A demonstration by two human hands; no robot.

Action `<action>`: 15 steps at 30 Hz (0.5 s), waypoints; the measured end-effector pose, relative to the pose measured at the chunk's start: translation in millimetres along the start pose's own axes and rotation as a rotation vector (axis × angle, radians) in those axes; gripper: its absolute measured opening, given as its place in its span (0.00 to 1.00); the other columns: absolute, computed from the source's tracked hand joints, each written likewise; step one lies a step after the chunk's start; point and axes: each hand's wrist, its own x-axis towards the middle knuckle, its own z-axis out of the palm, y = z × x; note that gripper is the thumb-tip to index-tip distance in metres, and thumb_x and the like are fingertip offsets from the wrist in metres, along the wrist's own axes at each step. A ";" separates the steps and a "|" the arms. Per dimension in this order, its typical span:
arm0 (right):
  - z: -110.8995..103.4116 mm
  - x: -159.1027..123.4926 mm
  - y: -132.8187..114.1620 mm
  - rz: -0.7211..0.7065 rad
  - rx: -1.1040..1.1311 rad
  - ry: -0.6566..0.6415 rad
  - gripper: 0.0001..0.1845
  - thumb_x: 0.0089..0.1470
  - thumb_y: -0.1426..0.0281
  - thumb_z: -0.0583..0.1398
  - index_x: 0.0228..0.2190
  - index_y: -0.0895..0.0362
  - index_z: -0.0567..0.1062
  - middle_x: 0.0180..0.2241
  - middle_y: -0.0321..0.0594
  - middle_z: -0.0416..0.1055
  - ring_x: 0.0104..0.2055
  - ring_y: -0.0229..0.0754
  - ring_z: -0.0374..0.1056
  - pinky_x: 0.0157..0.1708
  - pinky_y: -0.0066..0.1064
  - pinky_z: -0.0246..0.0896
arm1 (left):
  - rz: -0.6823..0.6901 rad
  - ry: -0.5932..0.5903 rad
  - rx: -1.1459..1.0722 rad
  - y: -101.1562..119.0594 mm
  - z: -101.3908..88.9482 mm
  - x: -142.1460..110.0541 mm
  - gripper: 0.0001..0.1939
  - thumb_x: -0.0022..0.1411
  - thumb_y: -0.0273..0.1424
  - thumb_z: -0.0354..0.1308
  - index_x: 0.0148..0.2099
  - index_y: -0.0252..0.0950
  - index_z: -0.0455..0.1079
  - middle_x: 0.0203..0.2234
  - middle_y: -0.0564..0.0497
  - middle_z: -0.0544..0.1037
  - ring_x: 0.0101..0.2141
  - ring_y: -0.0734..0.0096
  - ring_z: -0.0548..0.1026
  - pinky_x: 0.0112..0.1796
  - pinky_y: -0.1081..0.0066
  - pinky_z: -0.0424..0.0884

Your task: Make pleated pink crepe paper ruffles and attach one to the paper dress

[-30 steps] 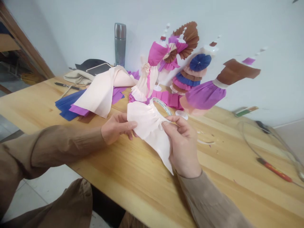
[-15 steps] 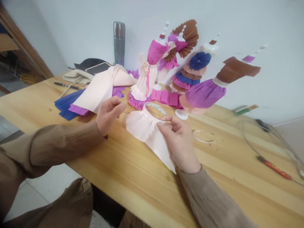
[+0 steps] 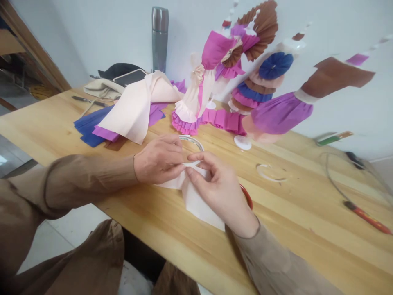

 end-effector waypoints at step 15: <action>-8.2 -1.3 2.9 -0.098 -0.156 0.142 0.10 0.51 0.62 0.64 0.25 0.54 0.74 0.20 0.34 0.68 0.21 0.36 0.61 0.21 0.30 0.54 | -0.271 -0.041 -0.448 0.5 -13.6 9.2 0.19 0.57 0.28 0.54 0.17 0.38 0.53 0.15 0.53 0.60 0.26 0.70 0.60 0.36 0.65 0.63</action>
